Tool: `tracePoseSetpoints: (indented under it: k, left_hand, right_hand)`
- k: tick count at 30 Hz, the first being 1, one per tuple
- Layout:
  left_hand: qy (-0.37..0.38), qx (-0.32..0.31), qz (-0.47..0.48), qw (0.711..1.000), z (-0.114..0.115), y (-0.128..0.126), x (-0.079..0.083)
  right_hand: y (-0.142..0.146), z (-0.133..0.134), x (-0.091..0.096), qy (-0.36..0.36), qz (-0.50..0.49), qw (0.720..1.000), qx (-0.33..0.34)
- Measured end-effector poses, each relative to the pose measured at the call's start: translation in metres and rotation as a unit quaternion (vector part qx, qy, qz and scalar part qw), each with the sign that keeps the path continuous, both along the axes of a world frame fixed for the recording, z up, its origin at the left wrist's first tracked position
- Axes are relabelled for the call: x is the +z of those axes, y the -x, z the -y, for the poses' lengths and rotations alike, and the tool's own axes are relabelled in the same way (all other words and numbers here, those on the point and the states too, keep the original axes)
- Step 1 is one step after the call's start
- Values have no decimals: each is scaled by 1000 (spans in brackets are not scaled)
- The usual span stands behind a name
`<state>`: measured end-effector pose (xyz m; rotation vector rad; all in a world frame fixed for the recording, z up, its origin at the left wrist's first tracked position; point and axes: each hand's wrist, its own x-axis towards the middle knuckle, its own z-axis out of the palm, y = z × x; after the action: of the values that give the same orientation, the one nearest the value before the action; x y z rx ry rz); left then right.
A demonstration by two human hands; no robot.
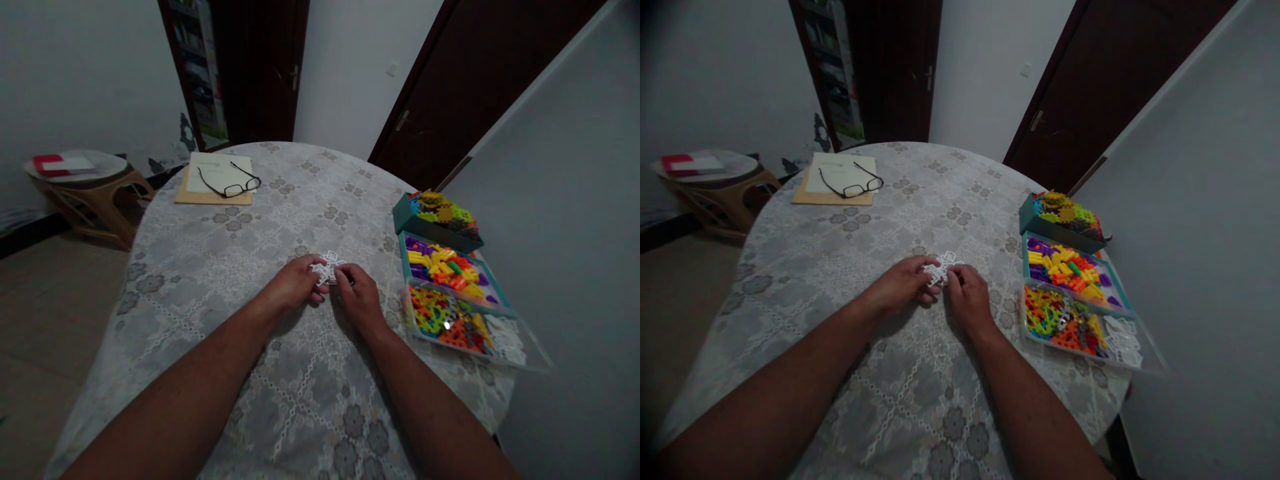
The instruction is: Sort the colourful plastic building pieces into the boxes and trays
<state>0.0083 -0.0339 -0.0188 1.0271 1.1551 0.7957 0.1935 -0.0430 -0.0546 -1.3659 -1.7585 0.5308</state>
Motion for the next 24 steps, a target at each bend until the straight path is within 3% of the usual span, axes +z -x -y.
tracePoseSetpoints:
  k: [5,10,14,18,21,24]
  left_hand:
    - [-13,63,-2,998,1,3,9]
    - [-14,64,5,998,2,3,11]
    - [-20,57,3,998,-1,3,8]
    - [-20,53,6,998,-3,3,3]
    - [-9,36,4,999,-2,3,1]
    - [5,4,-1,1000,0,3,2]
  right_hand:
    - [-13,-7,-11,-52,202,978,12]
    - [-14,-10,-11,-28,252,967,15]
    - [-17,-12,-7,-7,182,983,31]
    - [-19,-7,-5,32,27,999,16]
    - [-17,-2,-2,47,-89,995,-24]
    - [-11,4,2,45,-127,991,-15]
